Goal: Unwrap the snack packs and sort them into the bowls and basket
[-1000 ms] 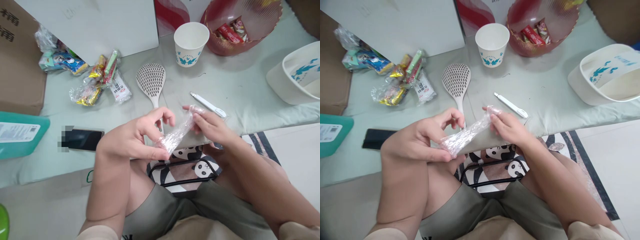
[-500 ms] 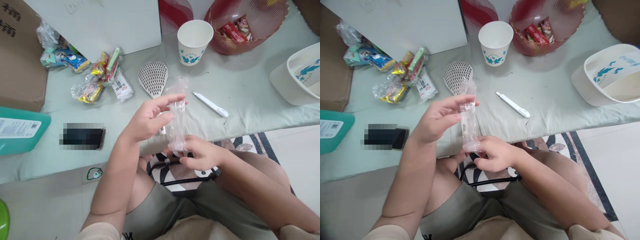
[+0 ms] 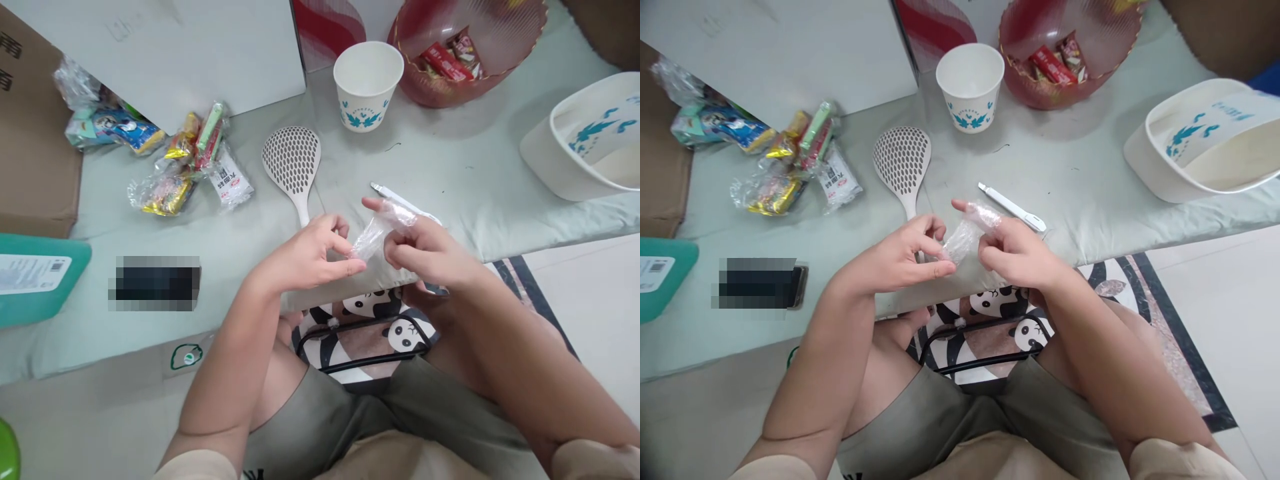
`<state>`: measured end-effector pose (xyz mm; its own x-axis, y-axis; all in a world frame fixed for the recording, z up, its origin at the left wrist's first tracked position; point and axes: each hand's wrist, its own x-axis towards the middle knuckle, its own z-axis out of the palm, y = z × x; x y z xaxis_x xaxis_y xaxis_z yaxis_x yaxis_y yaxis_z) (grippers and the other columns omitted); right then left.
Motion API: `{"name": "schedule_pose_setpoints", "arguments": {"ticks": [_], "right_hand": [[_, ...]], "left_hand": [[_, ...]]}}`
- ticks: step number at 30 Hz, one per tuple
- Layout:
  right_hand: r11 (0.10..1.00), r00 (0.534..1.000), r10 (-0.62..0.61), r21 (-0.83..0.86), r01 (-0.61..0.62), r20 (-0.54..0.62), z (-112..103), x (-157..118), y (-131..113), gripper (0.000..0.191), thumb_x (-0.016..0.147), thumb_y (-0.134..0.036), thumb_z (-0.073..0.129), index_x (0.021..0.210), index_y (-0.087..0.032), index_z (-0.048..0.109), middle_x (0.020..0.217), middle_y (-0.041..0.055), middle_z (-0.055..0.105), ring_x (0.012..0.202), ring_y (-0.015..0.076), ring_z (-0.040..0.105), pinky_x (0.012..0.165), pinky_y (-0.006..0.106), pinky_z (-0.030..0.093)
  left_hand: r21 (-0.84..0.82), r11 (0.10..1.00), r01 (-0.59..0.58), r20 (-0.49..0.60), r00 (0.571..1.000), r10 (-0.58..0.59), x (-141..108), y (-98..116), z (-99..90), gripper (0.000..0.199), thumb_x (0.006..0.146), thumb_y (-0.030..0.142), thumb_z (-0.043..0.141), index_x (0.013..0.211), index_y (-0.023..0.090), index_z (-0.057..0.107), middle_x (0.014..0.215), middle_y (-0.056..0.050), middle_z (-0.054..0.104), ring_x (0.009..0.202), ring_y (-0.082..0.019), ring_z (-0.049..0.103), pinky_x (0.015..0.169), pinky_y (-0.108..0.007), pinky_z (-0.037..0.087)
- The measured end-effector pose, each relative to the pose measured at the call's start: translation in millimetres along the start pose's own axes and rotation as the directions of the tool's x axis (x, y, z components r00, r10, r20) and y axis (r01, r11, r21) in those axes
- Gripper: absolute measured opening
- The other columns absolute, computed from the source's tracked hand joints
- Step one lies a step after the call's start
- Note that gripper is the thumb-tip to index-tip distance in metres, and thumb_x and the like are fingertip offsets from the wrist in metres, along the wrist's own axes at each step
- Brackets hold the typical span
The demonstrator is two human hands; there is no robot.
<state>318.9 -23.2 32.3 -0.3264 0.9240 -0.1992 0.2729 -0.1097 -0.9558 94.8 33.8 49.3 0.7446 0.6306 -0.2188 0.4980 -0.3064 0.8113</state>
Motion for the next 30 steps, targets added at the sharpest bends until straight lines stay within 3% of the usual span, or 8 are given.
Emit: {"name": "schedule_pose_setpoints", "arguments": {"ticks": [3, 5, 8, 12, 17, 22, 27, 30], "right_hand": [[0.954, 0.999, -0.048, -0.296, 0.045, -0.003, 6.4, 1.9, 7.1, 0.042, 0.075, -0.016, 0.049, 0.113, -0.014, 0.067, 0.051, -0.0062, 0.048, 0.050, 0.0116, 0.043, 0.053, 0.027, 0.033], [0.931, 0.994, -0.088, -0.349, 0.105, 0.062, 15.2, 1.9, 11.4, 0.021, 0.075, -0.017, 0.047, 0.089, -0.017, 0.063, 0.053, -0.0046, 0.050, 0.050, 0.0108, 0.043, 0.055, 0.027, 0.034], [0.950, 0.979, -0.133, -0.262, 0.171, 0.157, 30.2, 1.8, 15.0, 0.004, 0.074, -0.018, 0.046, 0.071, -0.020, 0.048, 0.056, -0.0033, 0.050, 0.052, 0.0094, 0.041, 0.054, 0.026, 0.033], [0.976, 0.950, -0.187, -0.065, 0.209, 0.248, 39.9, 1.9, 15.0, 0.008, 0.074, -0.018, 0.047, 0.067, -0.021, 0.045, 0.056, -0.0039, 0.047, 0.052, 0.0091, 0.041, 0.051, 0.024, 0.034], [0.988, 0.956, -0.154, 0.066, 0.142, 0.248, 35.2, 0.3, 15.5, 0.012, 0.075, -0.016, 0.045, 0.065, -0.022, 0.044, 0.054, -0.0044, 0.048, 0.050, 0.0089, 0.043, 0.048, 0.023, 0.036], [0.948, 0.965, -0.232, -0.196, 0.252, 0.121, 31.4, -0.3, 19.4, 0.008, 0.076, -0.014, 0.046, 0.071, -0.020, 0.049, 0.053, -0.0053, 0.047, 0.050, 0.0079, 0.040, 0.053, 0.025, 0.032], [0.795, 0.978, -0.138, -0.572, 0.202, 0.154, 31.3, 2.4, 20.3, 0.013, 0.081, -0.021, 0.046, 0.076, -0.018, 0.057, 0.057, -0.0015, 0.046, 0.052, 0.0103, 0.031, 0.055, 0.028, 0.024], [0.655, 0.989, 0.006, -0.747, 0.110, 0.151, 32.1, 3.7, 17.3, 0.021, 0.086, -0.025, 0.046, 0.073, -0.018, 0.061, 0.057, 0.0007, 0.046, 0.053, 0.0116, 0.021, 0.055, 0.031, 0.017]], "left_hand": [[-0.088, 0.992, -0.089, -0.086, 0.993, 0.082, -2.9, 0.7, -0.4, 0.026, 0.084, 0.045, 0.075, 0.071, 0.023, 0.080, 0.141, -0.008, 0.052, 0.137, -0.029, 0.048, 0.115, -0.044, 0.043], [-0.173, 0.973, -0.153, -0.122, 0.984, 0.133, -3.3, 0.0, -0.4, 0.025, 0.085, 0.046, 0.076, 0.076, 0.023, 0.081, 0.155, -0.006, 0.047, 0.146, -0.032, 0.042, 0.122, -0.047, 0.037], [-0.325, 0.916, -0.234, -0.121, 0.971, 0.206, -0.1, -2.6, 1.3, 0.033, 0.093, 0.052, 0.066, 0.088, 0.025, 0.083, 0.152, -0.007, 0.058, 0.145, -0.030, 0.050, 0.121, -0.044, 0.040], [-0.393, 0.897, -0.201, -0.088, 0.980, 0.181, 7.4, -8.0, 6.6, 0.050, 0.097, 0.063, 0.054, 0.105, 0.022, 0.081, 0.123, -0.010, 0.077, 0.127, -0.028, 0.066, 0.112, -0.041, 0.048], [-0.281, 0.958, -0.057, -0.066, 0.997, 0.040, 11.0, -9.3, 9.0, 0.054, 0.091, 0.069, 0.056, 0.092, 0.019, 0.077, 0.113, -0.009, 0.074, 0.107, -0.025, 0.069, 0.097, -0.036, 0.054], [-0.256, 0.967, -0.002, -0.065, 0.998, -0.015, 9.9, -4.8, 8.3, 0.057, 0.082, 0.070, 0.066, 0.062, 0.017, 0.061, 0.100, -0.006, 0.062, 0.081, -0.014, 0.059, 0.076, -0.029, 0.049], [-0.436, 0.895, 0.094, 0.039, 0.996, -0.085, 12.1, -8.7, 15.6, 0.046, 0.075, 0.061, 0.078, 0.072, 0.017, 0.066, 0.057, 0.006, 0.035, 0.054, -0.008, 0.033, 0.051, -0.025, 0.025], [-0.464, 0.879, 0.109, 0.013, 0.993, -0.116, 14.6, -11.5, 19.7, 0.039, 0.075, 0.047, 0.083, 0.100, 0.019, 0.074, 0.061, 0.006, 0.049, 0.057, -0.009, 0.043, 0.054, -0.023, 0.033]]}}
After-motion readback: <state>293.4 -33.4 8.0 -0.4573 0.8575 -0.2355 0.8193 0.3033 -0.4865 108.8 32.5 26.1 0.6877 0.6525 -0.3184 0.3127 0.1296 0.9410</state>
